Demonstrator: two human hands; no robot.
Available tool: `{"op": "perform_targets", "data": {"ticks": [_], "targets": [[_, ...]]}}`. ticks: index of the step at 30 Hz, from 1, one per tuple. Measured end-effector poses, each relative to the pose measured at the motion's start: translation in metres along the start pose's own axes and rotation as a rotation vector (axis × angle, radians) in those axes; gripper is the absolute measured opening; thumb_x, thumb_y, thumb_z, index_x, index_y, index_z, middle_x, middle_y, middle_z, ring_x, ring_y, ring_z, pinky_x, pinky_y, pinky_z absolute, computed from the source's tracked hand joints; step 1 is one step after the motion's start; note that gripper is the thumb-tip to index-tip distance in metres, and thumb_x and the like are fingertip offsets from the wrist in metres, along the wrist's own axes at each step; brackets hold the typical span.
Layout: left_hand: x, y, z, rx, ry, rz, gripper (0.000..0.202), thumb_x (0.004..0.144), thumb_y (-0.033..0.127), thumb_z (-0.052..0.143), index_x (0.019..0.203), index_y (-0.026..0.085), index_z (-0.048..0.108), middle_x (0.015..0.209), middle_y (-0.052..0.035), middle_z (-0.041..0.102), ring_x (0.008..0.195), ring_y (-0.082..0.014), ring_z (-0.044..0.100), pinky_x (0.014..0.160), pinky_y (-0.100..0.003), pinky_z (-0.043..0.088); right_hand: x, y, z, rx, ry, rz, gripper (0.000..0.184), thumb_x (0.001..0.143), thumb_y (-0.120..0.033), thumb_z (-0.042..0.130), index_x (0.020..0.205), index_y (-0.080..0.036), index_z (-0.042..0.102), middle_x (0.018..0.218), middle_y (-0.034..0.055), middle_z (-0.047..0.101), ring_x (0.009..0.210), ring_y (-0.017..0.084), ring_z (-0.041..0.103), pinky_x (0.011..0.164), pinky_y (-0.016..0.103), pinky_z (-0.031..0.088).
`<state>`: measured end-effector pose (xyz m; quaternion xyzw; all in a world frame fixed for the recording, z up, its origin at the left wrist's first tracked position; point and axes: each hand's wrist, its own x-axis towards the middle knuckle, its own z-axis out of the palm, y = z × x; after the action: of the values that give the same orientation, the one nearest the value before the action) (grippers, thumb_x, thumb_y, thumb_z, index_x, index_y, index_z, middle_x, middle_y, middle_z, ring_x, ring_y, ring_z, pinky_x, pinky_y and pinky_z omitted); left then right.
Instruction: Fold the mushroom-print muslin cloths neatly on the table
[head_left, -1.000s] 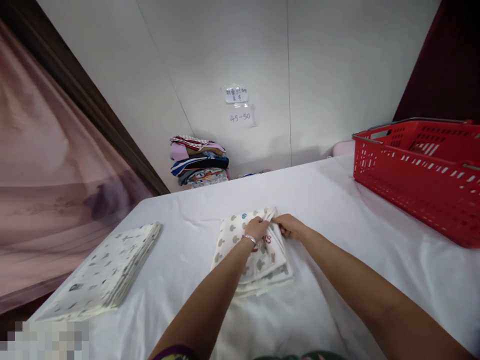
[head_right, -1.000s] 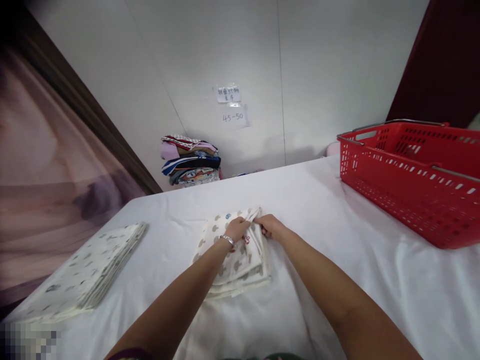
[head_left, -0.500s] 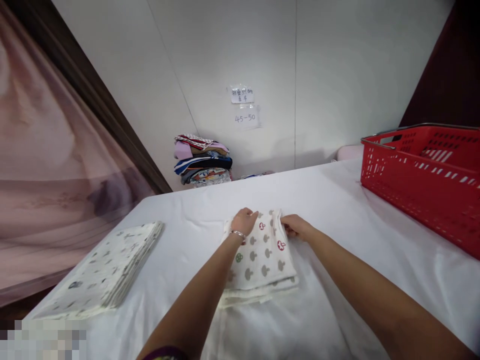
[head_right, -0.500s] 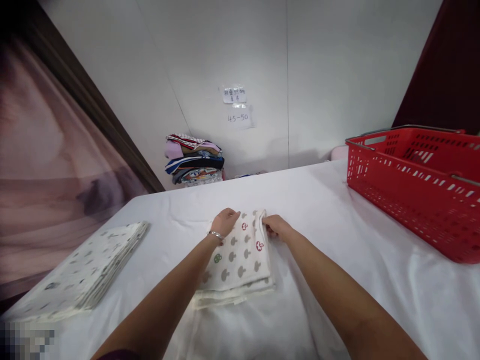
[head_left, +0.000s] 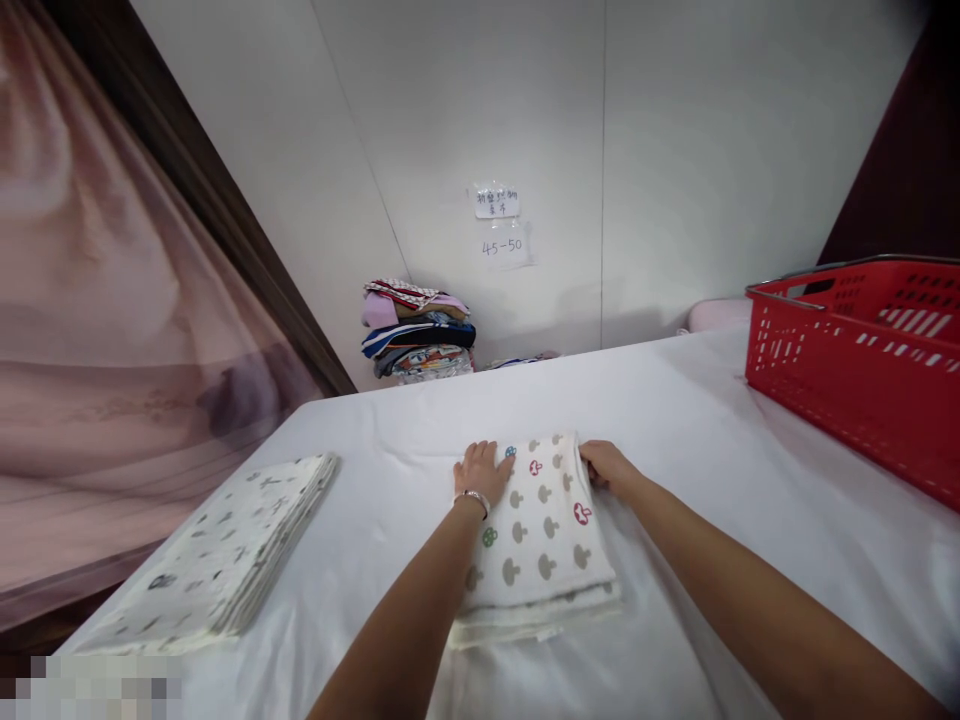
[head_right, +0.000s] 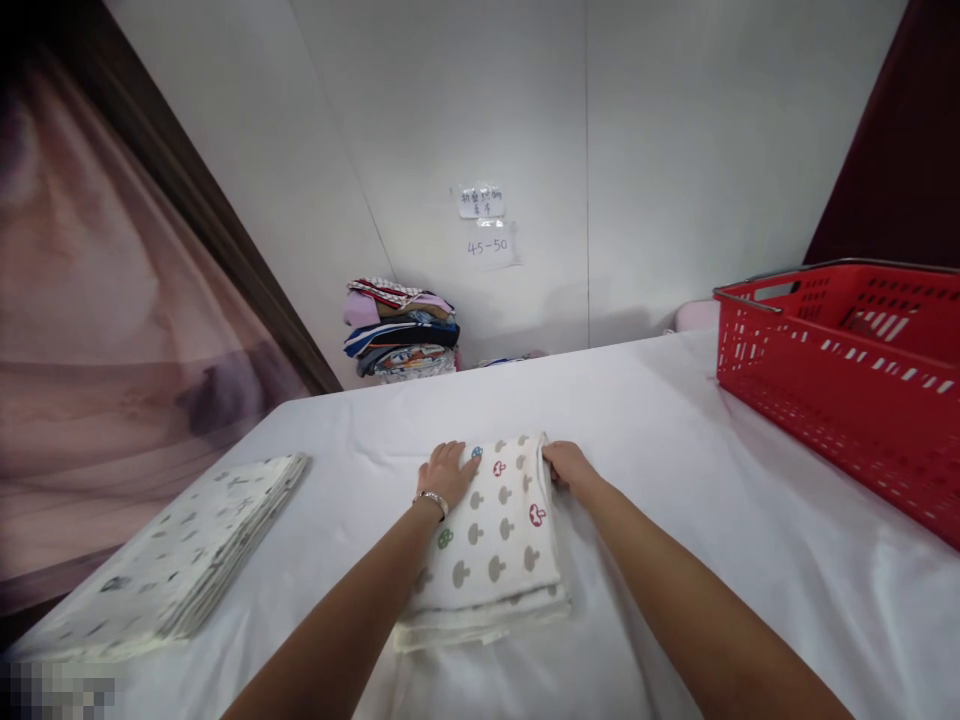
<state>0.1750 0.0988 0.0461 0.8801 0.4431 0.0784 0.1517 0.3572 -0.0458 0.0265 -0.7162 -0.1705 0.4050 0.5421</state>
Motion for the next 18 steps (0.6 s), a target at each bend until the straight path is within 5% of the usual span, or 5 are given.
{"op": "perform_targets", "data": {"ticks": [5,8,14,18], "targets": [[0.019,-0.009,-0.014,-0.132,-0.088,-0.105,0.054,0.080,0.058,0.038,0.119,0.024,0.054,0.136,-0.0070,0.045,0.127,-0.0249,0.037,0.101,-0.038,0.032,0.002,-0.009,0.000,0.005,-0.040,-0.006,0.014,0.066,-0.024,0.055,0.058,-0.018,0.045,0.043,-0.0046,0.045,0.037,0.006,0.035,0.035,0.019,0.017],[0.023,-0.015,-0.016,-0.102,-0.104,-0.123,0.051,0.077,0.057,0.045,0.114,0.025,0.056,0.131,-0.0095,0.049,0.121,-0.0293,0.043,0.097,-0.043,0.034,0.006,-0.011,0.002,0.002,-0.034,-0.006,0.016,0.066,-0.025,0.056,0.056,-0.018,0.045,0.042,-0.0047,0.043,0.036,0.006,0.034,0.035,0.019,0.016],[0.014,-0.018,-0.009,0.021,-0.055,-0.069,0.044,0.083,0.056,0.035,0.108,0.027,0.057,0.121,-0.0087,0.054,0.115,-0.0292,0.045,0.092,-0.046,0.036,0.009,0.000,0.005,0.012,0.063,-0.066,0.016,0.068,-0.018,0.049,0.054,-0.019,0.041,0.039,-0.0069,0.038,0.036,0.005,0.033,0.037,0.019,0.021],[0.017,-0.020,-0.010,-0.116,-0.066,-0.116,0.047,0.079,0.057,0.044,0.113,0.028,0.055,0.127,-0.0073,0.051,0.120,-0.0287,0.042,0.097,-0.043,0.033,0.008,0.002,0.004,-0.010,0.063,-0.066,0.017,0.068,-0.019,0.050,0.054,-0.019,0.042,0.038,-0.0062,0.039,0.035,0.006,0.032,0.036,0.019,0.021]]}}
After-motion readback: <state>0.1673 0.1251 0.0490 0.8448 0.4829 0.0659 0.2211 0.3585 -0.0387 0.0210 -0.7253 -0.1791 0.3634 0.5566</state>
